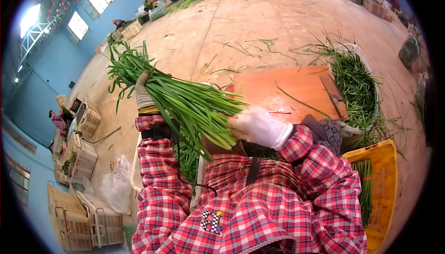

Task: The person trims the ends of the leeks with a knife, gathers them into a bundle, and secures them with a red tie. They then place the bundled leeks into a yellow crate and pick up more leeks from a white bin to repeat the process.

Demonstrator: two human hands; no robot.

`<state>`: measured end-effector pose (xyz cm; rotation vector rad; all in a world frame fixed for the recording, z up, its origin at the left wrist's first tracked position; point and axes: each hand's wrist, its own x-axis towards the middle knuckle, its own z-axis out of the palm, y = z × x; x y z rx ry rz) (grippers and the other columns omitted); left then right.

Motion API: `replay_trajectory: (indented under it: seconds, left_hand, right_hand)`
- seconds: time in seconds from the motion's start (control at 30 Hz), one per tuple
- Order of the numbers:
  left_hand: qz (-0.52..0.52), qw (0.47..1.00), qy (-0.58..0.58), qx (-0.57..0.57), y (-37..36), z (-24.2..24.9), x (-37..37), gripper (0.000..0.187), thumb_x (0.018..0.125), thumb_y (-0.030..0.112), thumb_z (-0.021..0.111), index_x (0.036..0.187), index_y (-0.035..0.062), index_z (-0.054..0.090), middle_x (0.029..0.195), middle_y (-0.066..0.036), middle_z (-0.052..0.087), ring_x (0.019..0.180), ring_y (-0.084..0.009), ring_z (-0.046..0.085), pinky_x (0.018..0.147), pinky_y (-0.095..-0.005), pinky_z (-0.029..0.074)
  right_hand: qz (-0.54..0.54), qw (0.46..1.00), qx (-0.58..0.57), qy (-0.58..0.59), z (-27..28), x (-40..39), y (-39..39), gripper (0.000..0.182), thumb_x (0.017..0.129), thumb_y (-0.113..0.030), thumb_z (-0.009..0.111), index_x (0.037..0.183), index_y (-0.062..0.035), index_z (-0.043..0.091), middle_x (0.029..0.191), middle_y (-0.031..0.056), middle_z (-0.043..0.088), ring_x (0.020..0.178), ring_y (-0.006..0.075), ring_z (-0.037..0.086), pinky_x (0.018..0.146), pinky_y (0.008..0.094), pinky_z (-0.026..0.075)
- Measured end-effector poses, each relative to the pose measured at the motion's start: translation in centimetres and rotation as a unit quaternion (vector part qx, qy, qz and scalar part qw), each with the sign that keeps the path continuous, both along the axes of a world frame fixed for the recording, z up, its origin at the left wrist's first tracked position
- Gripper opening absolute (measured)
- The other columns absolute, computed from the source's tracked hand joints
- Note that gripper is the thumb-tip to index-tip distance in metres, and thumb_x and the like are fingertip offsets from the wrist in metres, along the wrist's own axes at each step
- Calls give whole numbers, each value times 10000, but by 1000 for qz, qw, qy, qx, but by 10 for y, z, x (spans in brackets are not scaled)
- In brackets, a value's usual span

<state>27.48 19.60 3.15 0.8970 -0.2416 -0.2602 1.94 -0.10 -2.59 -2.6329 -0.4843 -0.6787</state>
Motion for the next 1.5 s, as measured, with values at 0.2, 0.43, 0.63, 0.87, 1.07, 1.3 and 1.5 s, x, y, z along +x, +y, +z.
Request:
replay_trajectory:
  seconds: [0.2,0.43,0.63,0.87,1.07,1.3,1.5]
  left_hand:
    - [42,999,14,21,27,-22,43,290,812,237,560,912,-34,572,875,-278,626,718,-380,625,662,-468,547]
    - [8,999,33,21,16,-13,19,258,813,232,567,867,-21,577,825,-241,631,697,-366,618,662,-466,551]
    - [33,998,48,17,10,-6,14,183,786,167,606,804,-11,567,797,-175,608,699,-364,607,678,-546,547]
    - [59,995,47,58,32,-11,32,205,793,199,599,826,-3,603,790,-179,644,639,-305,618,601,-418,551]
    - [70,989,62,116,33,-19,44,292,837,283,557,841,-2,620,806,-164,657,662,-306,621,624,-416,545]
    - [-22,996,62,61,32,-22,30,352,841,293,573,958,-39,585,950,-260,624,860,-381,612,781,-482,522]
    - [-108,994,6,-9,52,-45,50,379,818,327,603,954,-27,604,978,-231,626,922,-349,604,830,-494,507]
  right_hand:
    - [-49,955,43,290,-6,-107,-37,190,808,-253,585,815,-69,633,662,153,600,643,336,602,578,419,474]
    - [-125,988,-82,-46,10,-62,-7,217,778,-212,608,965,-106,572,582,63,538,542,244,581,499,346,448]
    - [-104,987,-53,-113,-11,10,-2,155,784,-187,602,888,-78,569,620,89,550,596,262,594,540,378,470]
    - [-51,935,57,345,-19,-95,-67,217,745,-229,627,886,-73,678,758,162,634,716,316,627,668,389,501]
    - [-103,973,135,154,-39,-57,-21,780,749,-431,648,1316,12,348,1161,268,522,1053,386,536,894,433,437]
    - [-144,975,145,86,-32,-2,6,220,787,-198,584,946,-48,559,693,173,606,685,362,616,609,442,493]
    - [-53,991,52,111,-33,-75,-26,119,793,-140,558,892,-93,607,582,137,578,563,316,604,509,403,475]
